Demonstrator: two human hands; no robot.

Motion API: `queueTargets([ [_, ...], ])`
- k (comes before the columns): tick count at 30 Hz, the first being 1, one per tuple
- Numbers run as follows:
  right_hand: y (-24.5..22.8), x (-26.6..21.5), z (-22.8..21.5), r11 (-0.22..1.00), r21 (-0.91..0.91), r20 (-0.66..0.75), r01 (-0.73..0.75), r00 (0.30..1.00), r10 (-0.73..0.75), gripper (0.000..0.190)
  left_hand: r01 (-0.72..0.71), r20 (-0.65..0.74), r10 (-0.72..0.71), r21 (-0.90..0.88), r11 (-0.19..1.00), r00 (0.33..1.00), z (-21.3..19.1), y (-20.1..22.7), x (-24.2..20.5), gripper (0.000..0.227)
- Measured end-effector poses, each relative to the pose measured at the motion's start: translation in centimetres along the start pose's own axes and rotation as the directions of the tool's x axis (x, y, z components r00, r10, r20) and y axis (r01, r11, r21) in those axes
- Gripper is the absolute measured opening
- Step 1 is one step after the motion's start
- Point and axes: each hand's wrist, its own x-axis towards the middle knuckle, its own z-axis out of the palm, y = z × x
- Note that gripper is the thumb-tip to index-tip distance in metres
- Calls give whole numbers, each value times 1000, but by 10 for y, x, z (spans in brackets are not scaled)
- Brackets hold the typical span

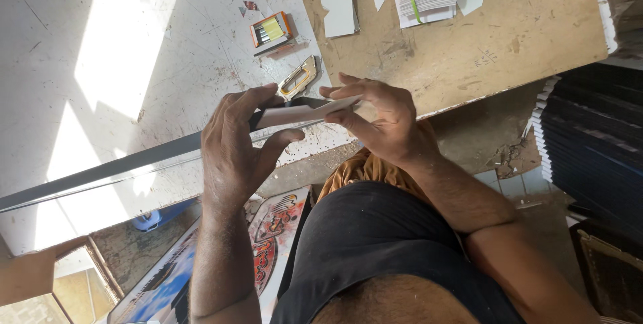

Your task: The person repeatedly picks up small white paper pieces and staples them to the corners of a rectangular frame. The person then places the completed frame onto a stack of similar frames and picks up another frame to continue the process.

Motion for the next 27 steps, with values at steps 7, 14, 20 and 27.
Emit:
queueTargets([
  [7,2,8,15,990,-126,-44,59,997,-65,24,-9,-74,12,51,999,997,10,-6,-7,66],
  [14,7,9,13,997,-80,-38,21,999,-24,25,-22,-86,39,191,981,996,10,-2,-3,41],
  [20,5,14,10,1000,-23,-23,20,1000,-21,26,74,53,-86,195,978,995,1,9,5,24],
  [27,20,36,0,997,77,129,-28,992,18,22,70,78,-79,110,991,994,-3,14,9,29],
])
